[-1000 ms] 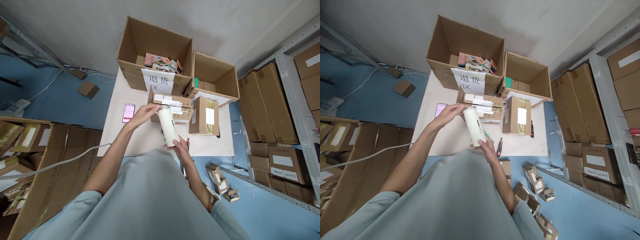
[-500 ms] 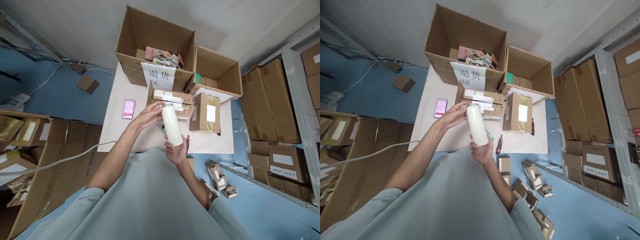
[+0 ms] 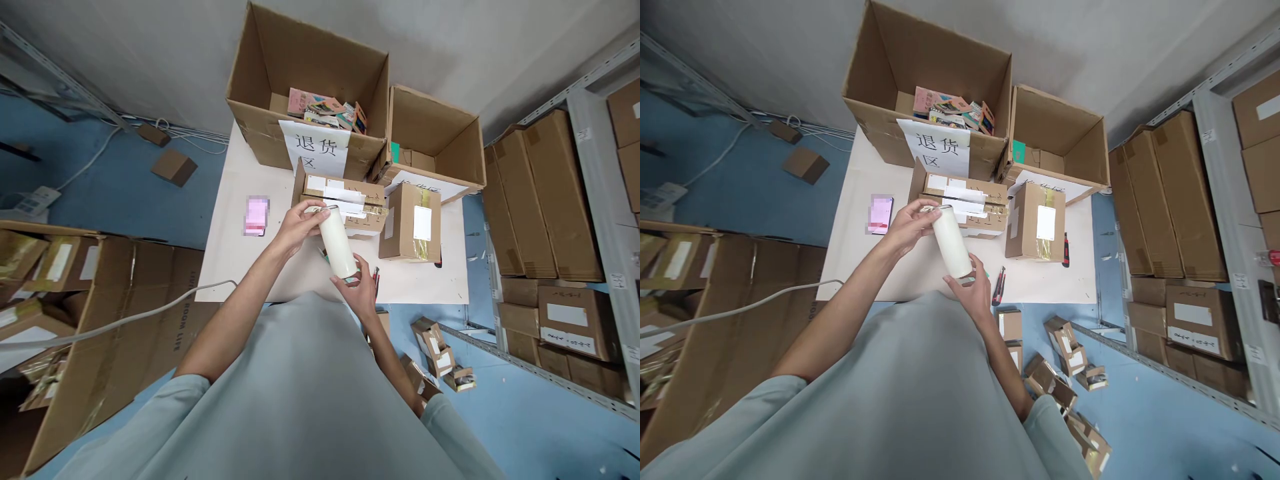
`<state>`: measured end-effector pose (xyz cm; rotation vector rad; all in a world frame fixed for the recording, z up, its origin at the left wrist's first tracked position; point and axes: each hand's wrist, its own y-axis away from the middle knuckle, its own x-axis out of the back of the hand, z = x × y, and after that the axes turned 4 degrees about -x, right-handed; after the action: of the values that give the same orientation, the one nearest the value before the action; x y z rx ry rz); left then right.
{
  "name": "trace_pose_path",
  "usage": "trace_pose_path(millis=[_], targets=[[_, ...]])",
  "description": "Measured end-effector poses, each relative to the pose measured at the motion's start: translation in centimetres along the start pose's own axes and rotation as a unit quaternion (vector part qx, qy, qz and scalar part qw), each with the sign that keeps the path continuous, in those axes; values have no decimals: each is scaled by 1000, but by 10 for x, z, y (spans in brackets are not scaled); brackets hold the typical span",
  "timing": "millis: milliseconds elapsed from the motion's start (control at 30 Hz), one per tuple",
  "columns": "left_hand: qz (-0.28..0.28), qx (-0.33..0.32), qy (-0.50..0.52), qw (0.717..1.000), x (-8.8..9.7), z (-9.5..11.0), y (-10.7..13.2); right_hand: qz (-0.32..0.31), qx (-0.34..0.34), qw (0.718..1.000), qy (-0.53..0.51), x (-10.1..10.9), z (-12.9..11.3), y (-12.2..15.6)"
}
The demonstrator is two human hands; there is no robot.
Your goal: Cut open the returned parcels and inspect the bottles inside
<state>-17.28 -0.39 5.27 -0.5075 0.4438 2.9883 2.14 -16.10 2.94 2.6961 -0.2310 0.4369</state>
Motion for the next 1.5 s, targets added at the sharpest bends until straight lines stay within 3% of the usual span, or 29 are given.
trace_pose_path(millis=[133, 267, 400, 600, 700, 867, 967, 1033, 1100, 1167, 1233, 1367, 1500], targets=[[13, 6, -19, 1000, -1, -3, 4, -3, 1, 1000, -21, -7, 1, 1], [-14, -19, -50, 998, 11, -2, 5, -110, -52, 976, -182, 1, 1, 3], [-49, -26, -49, 997, 26, 2, 8, -249, -144, 897, -334, 9, 2, 3], [-116, -38, -3, 993, 36, 8, 17, -289, -284, 769, -494, 8, 0, 5], [-140, -36, 18, 989, 33, 6, 20, -315, -297, 745, -507, 6, 0, 8], [-110, -15, 34, 993, 27, -4, 21, -308, -290, 761, -493, 2, -2, 12], [-61, -14, 50, 997, 23, -11, 20, -310, -277, 794, -444, 3, -7, 11], [-34, -13, 56, 998, 22, -13, 19, -315, -246, 832, -385, 5, -9, 9], [-14, -15, 51, 998, 22, -14, 18, -282, -186, 888, -313, 9, -9, 7], [6, -17, 37, 999, 21, -13, 17, -189, -100, 951, -221, 15, -8, 6], [25, -17, 22, 999, 20, -13, 17, -85, -19, 991, -97, 18, -6, 6], [42, -5, 7, 999, 17, -15, 18, -2, 35, 994, 107, 14, -6, 8], [37, -16, -24, 999, 15, -15, 20, 22, 27, 994, 107, 1, -4, 11]])
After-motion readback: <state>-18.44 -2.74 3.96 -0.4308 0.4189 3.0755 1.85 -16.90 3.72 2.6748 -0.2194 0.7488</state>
